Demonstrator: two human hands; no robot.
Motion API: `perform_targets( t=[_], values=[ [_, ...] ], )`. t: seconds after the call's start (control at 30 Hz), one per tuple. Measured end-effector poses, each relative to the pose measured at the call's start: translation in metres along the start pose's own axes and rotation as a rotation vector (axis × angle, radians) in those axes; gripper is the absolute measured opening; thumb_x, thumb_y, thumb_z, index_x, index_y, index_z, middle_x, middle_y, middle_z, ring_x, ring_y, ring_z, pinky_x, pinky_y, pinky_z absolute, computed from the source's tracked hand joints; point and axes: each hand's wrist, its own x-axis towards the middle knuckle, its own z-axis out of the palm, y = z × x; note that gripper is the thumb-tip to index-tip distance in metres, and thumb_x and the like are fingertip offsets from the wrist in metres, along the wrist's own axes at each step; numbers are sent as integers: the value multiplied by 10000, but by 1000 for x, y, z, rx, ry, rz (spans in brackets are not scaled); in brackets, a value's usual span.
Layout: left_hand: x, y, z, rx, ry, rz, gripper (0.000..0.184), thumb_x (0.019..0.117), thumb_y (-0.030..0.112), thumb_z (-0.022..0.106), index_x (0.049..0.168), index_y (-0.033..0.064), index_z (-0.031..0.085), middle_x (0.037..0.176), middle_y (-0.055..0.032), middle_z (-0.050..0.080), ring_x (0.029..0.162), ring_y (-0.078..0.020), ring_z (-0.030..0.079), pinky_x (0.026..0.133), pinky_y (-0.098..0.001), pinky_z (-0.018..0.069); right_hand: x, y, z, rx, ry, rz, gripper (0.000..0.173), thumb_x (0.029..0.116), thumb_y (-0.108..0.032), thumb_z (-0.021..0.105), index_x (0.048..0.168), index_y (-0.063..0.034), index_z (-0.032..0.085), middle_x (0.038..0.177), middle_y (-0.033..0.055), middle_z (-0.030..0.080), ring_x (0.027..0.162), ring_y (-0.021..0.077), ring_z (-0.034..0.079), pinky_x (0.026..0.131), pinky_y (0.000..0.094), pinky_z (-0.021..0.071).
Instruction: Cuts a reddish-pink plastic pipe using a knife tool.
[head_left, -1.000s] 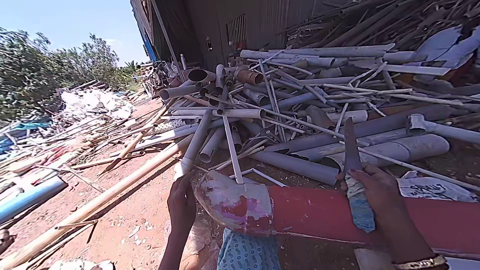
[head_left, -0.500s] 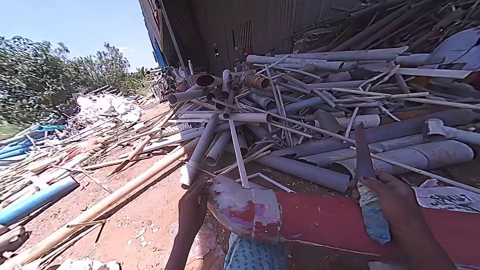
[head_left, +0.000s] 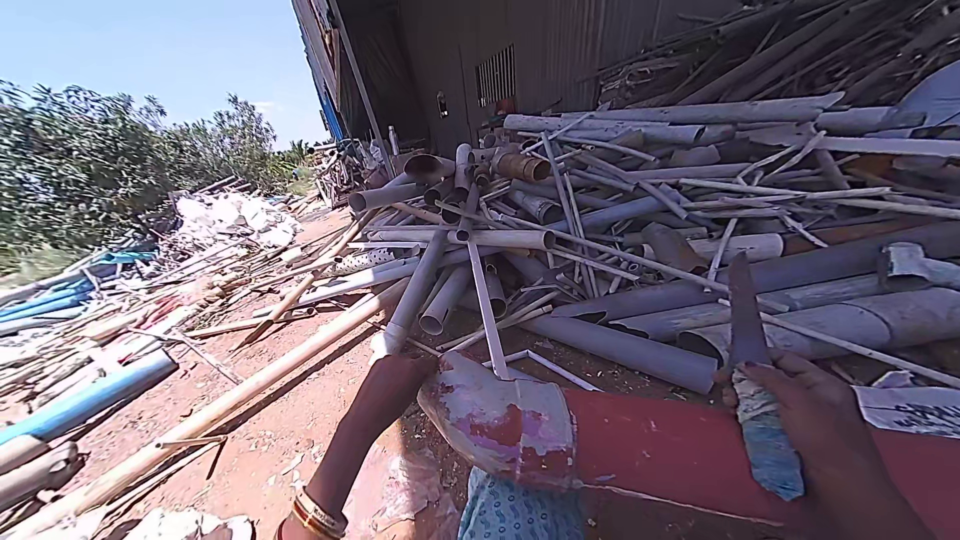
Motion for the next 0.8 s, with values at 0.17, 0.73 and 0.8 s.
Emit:
perform_targets(
  t=[0.17,0.73,0.8],
  values=[
    [-3,12,6,41,10,-114,284,1056,68,481,1164,-37,721,1056,-269,711,981,-468,695,860,-616,513,1,0,1,4,4,-2,152,1003,-46,417,1057,-73,557,667,-90,662,477,1,594,441,158,500],
    [14,5,81,-1249,638,-472,505,1118,210,277,712,80,548,599,51,542,585,-26,558,626,-220,494,3,-2,-1,38,8,-17,154,1007,-68,429,1087,-64,561,675,-85,665,471,4,588,431,161,492],
    [19,23,77,-1402,735,-536,532,1125,227,256,706,82,550,575,27,573,547,-44,588,584,-221,523,2,-4,-3,56,-1,0,160,1010,-77,421,1088,-62,559,679,-74,672,469,16,592,423,168,491]
  ],
)
